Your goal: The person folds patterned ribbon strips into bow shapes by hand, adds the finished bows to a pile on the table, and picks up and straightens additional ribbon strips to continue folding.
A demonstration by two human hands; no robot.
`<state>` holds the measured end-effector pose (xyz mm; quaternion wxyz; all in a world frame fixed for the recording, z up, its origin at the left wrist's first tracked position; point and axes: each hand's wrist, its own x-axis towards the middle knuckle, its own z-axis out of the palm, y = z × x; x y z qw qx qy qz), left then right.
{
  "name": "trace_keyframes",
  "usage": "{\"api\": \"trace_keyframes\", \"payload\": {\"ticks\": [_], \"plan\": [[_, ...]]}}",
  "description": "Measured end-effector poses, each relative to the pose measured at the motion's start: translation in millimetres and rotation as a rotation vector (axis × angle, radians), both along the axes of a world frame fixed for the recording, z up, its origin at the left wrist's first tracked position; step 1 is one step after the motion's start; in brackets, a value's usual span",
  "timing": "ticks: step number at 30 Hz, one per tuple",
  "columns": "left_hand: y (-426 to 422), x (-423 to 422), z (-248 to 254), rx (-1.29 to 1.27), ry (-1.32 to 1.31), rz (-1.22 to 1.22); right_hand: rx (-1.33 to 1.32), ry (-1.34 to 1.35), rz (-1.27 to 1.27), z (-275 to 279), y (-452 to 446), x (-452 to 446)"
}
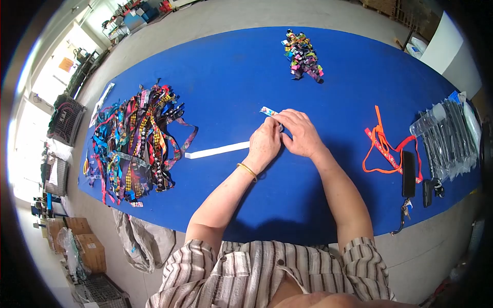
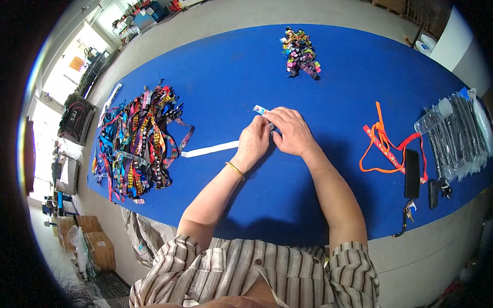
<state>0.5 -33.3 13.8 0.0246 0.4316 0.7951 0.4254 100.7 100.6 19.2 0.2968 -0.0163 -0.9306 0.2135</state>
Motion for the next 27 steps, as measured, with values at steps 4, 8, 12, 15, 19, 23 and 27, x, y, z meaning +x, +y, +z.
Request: {"api": "trace_keyframes", "payload": {"ticks": [4, 8, 12, 15, 19, 23, 27], "plan": [[10, -1, 3, 0.019, -0.101, -0.028, -0.008, 0.075, -0.022, -13, 6, -5], [8, 2, 20, -0.021, -0.119, -0.049, -0.047, 0.135, -0.014, -20, 14, -8], [-3, -9, 16, -0.07, 0.019, -0.034, -0.207, 0.162, -0.171, -21, 18, -6], [-15, -33, 13, -0.066, -0.076, -0.021, -0.702, 0.172, -0.341, -29, 23, -4], [-42, -65, 27, -0.018, -0.59, -0.18, -1.028, 0.28, -0.283, -33, 39, 2], [-71, -82, 52, 0.008, -0.829, -0.267, -1.071, -0.031, -0.158, -10, 45, 22], [-95, -101, 56, -0.05, -0.809, -0.287, -1.215, -0.293, 0.011, 10, 56, 61]]}}
